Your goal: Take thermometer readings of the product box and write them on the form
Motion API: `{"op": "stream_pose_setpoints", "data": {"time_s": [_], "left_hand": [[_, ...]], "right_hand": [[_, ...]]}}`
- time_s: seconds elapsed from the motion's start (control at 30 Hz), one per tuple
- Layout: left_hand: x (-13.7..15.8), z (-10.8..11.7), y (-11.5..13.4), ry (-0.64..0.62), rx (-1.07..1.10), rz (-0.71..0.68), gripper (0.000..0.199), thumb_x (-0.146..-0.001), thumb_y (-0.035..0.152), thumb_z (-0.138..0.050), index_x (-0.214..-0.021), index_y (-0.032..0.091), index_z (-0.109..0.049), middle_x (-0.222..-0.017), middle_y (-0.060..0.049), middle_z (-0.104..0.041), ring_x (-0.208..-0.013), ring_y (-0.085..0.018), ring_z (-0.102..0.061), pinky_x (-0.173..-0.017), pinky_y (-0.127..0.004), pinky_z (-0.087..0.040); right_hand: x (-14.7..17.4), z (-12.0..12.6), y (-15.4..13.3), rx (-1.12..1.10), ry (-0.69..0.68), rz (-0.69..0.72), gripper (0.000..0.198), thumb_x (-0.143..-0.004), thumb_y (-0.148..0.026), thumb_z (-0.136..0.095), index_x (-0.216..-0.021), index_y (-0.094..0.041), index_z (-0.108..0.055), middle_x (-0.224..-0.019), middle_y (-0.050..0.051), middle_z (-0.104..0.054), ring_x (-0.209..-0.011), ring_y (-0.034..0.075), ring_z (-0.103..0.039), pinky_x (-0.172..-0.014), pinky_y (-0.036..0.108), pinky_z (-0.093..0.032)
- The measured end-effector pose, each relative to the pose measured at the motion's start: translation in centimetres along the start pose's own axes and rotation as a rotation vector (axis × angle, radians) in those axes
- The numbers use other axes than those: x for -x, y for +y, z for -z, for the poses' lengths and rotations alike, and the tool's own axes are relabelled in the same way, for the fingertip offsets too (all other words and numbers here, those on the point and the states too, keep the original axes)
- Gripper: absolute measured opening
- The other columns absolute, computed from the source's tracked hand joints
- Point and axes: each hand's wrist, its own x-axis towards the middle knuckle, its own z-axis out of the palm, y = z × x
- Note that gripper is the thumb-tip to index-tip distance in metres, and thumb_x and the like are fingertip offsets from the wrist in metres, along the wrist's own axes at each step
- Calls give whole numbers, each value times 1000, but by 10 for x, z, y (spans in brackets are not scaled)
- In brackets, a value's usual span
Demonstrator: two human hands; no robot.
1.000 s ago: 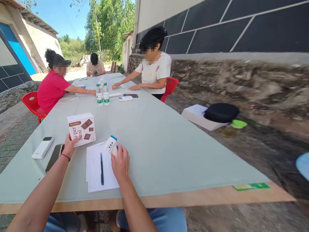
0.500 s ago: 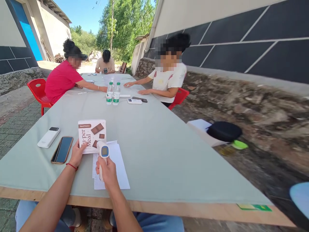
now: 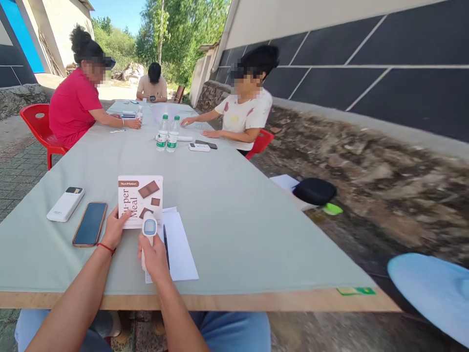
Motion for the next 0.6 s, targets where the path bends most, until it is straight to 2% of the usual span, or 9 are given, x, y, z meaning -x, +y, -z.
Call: {"op": "stream_pose_setpoints", "data": {"time_s": [0.43,0.6], "left_hand": [[3,-3,2,-16,44,20,58,-69,45,-79,-117,18,-63,-117,-10,-69,-106,-29,-64,-88,-38,-52],[1,-3,-1,-16,23,-3,65,-69,45,-79,-125,19,-57,-122,-11,-66,-111,-29,-62,-92,-39,-51]], "right_hand": [[3,-1,1,102,66,51,35,-79,-55,-59,-73,-21,-54,-52,-3,-54,-48,14,-49,-47,26,-40],[5,0,-2,69,35,18,34,-79,-54,-59,-77,-20,-55,-55,-4,-55,-47,13,-48,-47,26,-39]]}}
